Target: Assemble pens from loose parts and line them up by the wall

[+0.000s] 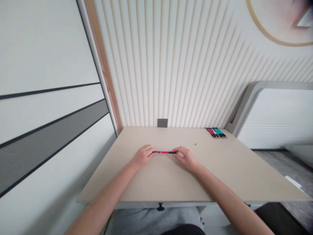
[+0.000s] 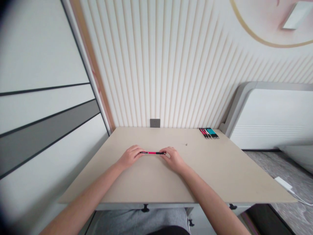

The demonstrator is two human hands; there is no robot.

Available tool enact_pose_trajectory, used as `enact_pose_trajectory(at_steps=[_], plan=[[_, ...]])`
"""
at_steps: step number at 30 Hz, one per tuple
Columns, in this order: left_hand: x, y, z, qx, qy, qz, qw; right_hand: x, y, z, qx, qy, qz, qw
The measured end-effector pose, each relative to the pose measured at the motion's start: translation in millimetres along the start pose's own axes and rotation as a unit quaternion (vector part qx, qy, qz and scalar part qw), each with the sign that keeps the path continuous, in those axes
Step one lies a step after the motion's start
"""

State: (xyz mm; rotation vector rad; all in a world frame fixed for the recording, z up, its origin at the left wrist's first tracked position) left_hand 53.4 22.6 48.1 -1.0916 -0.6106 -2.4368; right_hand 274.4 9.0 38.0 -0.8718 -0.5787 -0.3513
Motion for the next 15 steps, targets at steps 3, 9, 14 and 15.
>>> enact_pose_trajectory(at_steps=[3, 9, 14, 15], plan=[[0.0, 3, 1, -0.009, 0.003, 0.005, 1.0, -3, -3, 0, -0.004, -0.026, -0.023, 0.999], [-1.1, 0, 0, -0.002, -0.005, -0.004, 1.0, -11, 9, -2, -0.065, -0.061, 0.005, 0.996], [0.4, -2, 0, 0.004, 0.001, -0.01, 1.0, -2, 3, -1, -0.003, 0.0, -0.003, 1.0], [0.8, -1, 0, 0.002, 0.003, -0.01, 1.0, -2, 1, -1, 0.006, 0.0, -0.012, 1.0]])
Point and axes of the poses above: each hand's wrist, its own z-axis towards the middle knuckle, its own x-axis out of the back of the hand, y = z × x, the point moved 6 cm from there along z, towards the middle knuckle, and after that the axes turned 1 degree about x, right-handed, at the moved point
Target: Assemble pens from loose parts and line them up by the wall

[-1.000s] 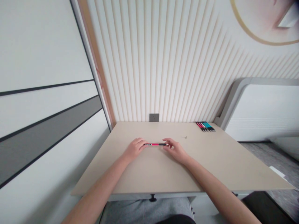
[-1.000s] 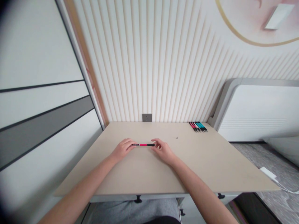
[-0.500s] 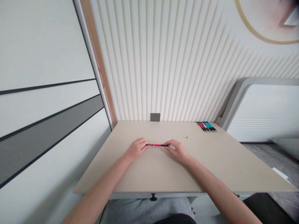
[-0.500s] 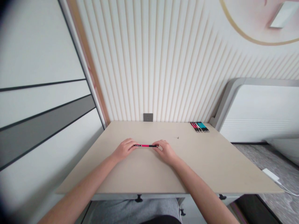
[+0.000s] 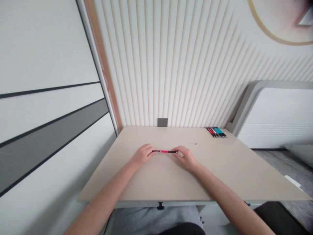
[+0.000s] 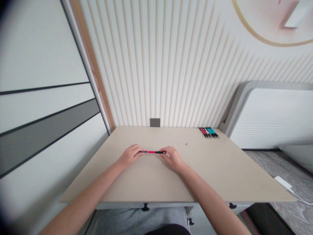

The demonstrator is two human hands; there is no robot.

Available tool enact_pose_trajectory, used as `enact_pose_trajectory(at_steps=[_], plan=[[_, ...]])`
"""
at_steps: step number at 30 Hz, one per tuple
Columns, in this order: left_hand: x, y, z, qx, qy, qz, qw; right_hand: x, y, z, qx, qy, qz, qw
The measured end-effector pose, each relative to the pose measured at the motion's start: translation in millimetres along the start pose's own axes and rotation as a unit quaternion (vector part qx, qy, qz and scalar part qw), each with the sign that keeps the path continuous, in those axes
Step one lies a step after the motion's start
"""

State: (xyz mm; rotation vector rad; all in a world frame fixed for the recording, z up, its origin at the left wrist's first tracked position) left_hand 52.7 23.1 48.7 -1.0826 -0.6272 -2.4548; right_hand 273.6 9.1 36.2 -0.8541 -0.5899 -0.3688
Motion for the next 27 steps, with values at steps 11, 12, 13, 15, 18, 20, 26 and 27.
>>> enact_pose_trajectory(at_steps=[11, 12, 13, 15, 18, 20, 26, 27], plan=[[1.1, 6, 1, -0.026, 0.007, 0.017, 0.999, -11, 4, -1, -0.06, -0.062, 0.012, 0.996], [1.2, 5, 1, -0.023, 0.008, 0.015, 1.0, -9, 5, -1, -0.06, -0.049, 0.019, 0.997], [1.2, 4, 1, -0.02, 0.008, 0.014, 1.0, -7, 6, -1, -0.059, -0.036, 0.022, 0.997], [0.6, 1, 0, -0.011, 0.006, 0.01, 1.0, -3, 7, 0, -0.053, -0.015, 0.025, 0.998], [-0.4, -3, -1, 0.002, 0.004, 0.001, 1.0, 1, 8, 0, -0.041, -0.003, 0.023, 0.999], [-0.4, -4, -2, 0.005, 0.006, -0.005, 1.0, 2, 9, 0, -0.04, -0.001, 0.019, 0.999], [1.5, -4, -1, 0.011, 0.011, -0.018, 1.0, 3, 8, -1, -0.042, -0.007, 0.016, 0.999], [1.8, -3, -1, 0.01, 0.011, -0.018, 1.0, 3, 7, 0, -0.04, -0.009, 0.014, 0.999]])
Point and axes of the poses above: each hand's wrist, its own z-axis towards the middle knuckle, its own x-axis out of the back of the hand, y = z × x, the point moved 6 cm from there along z, towards the middle knuckle, and after that the axes turned 1 degree about x, right-handed, at the moved point
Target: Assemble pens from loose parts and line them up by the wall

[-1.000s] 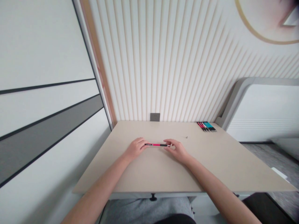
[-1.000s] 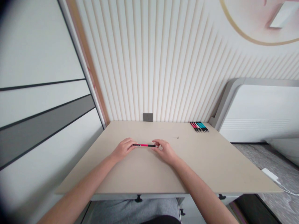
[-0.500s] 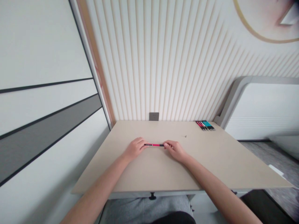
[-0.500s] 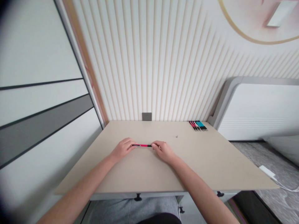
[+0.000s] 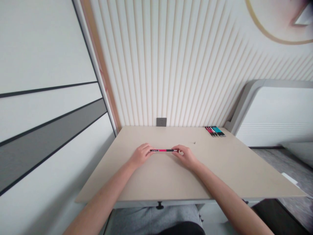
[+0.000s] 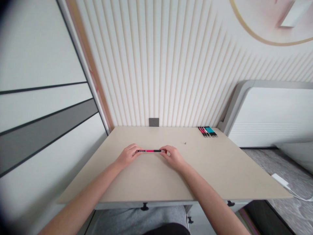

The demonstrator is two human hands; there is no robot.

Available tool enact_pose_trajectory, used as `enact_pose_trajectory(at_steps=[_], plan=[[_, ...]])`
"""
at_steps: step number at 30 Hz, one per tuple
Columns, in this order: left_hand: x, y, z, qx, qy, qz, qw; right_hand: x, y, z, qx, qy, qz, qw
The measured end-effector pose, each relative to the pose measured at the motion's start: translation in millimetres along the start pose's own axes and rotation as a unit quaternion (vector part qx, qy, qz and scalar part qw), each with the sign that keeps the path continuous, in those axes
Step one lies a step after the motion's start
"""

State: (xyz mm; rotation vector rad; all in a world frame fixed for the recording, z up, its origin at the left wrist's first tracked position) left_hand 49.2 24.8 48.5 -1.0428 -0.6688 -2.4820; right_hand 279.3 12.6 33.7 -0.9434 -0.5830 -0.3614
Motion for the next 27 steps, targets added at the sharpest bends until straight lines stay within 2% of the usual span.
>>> enact_pose_trajectory(at_steps=[14, 17, 20, 23, 25, 27], plan=[[0.8, 2, 1, 0.003, 0.004, -0.011, 1.0, -9, -5, -1, 0.054, -0.062, -0.083, 0.993], [-2.3, -1, 1, 0.013, -0.01, -0.012, 1.0, -5, -6, 0, 0.055, -0.029, -0.072, 0.995], [-12.2, -4, 1, 0.028, -0.048, 0.002, 0.998, -2, -12, 1, 0.073, -0.002, -0.063, 0.995], [-20.7, -9, 1, 0.073, -0.078, -0.012, 0.994, 3, -14, 5, 0.09, 0.028, -0.058, 0.994], [-22.9, -14, -1, 0.128, -0.085, -0.06, 0.986, 15, -4, 8, 0.067, 0.088, -0.076, 0.991], [-23.9, -19, -3, 0.18, -0.092, -0.12, 0.972, 34, 16, 7, 0.013, 0.162, -0.121, 0.979]])
Point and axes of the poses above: each hand's wrist, its own z-axis towards the middle knuckle, its own x-axis out of the back of the hand, y = z × x, the point moved 6 cm from there along z, towards the middle knuckle, and after that the axes turned 1 degree about x, right-handed, at the moved point
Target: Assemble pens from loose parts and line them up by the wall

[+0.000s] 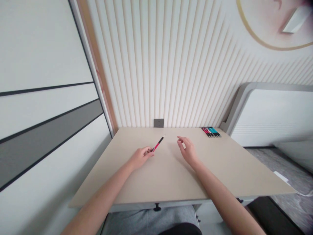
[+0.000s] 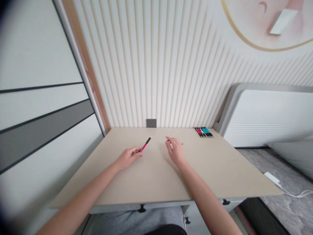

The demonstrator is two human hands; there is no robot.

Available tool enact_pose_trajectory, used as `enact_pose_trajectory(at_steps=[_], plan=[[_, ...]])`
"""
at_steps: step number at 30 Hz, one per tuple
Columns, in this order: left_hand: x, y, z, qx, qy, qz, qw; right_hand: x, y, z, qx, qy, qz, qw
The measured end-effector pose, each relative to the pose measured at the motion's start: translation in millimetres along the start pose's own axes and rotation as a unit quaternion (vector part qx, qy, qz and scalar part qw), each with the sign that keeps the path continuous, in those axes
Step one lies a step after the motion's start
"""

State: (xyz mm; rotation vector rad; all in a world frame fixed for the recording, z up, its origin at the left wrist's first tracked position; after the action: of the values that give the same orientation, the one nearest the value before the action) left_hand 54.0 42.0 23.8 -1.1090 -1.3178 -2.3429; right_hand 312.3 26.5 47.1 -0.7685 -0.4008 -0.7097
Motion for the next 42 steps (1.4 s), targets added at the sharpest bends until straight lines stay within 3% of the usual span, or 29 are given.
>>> enact_pose_trajectory(at_steps=[3, 7, 11, 14, 17, 21, 24, 34, 37, 42], plan=[[1.6, -4, -1, 0.036, -0.002, -0.047, 0.998, 18, 47, -1, -0.097, 0.041, -0.132, 0.986], [5.2, -3, 1, 0.026, 0.028, -0.006, 0.999, 23, 99, -9, -0.192, -0.044, -0.215, 0.956], [5.3, -2, 2, -0.006, 0.033, 0.073, 0.997, 17, 115, -9, -0.237, -0.103, -0.193, 0.947], [5.7, -3, 2, -0.011, 0.028, 0.113, 0.993, 10, 105, -7, -0.232, -0.114, -0.132, 0.957], [6.5, -5, 2, -0.012, 0.028, 0.129, 0.991, -1, 78, -7, -0.197, -0.114, 0.011, 0.974], [6.4, -4, 1, -0.019, 0.033, 0.13, 0.991, -17, 37, -12, -0.156, -0.143, 0.167, 0.963], [6.3, -4, 1, -0.023, 0.04, 0.128, 0.991, -22, 22, -13, -0.155, -0.14, 0.181, 0.961], [4.4, -2, 1, -0.039, 0.028, 0.107, 0.993, -30, 13, -15, -0.153, -0.149, 0.189, 0.958], [4.7, 2, 2, -0.029, 0.029, 0.065, 0.997, -34, 9, -17, -0.149, -0.156, 0.205, 0.955], [11.8, 11, 2, -0.005, 0.079, -0.034, 0.996, -40, 6, -21, -0.15, -0.175, 0.224, 0.947]])
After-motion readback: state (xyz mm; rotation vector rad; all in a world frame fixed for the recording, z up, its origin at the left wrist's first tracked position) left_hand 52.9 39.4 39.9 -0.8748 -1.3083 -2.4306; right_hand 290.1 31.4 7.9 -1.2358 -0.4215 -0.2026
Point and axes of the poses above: each hand's wrist, its own z-axis towards the middle knuckle, its own x-axis out of the back of the hand, y = z × x, the point moved 6 cm from there along z, towards the middle knuckle, and after that the axes turned 1 degree about x, right-handed, at the moved point
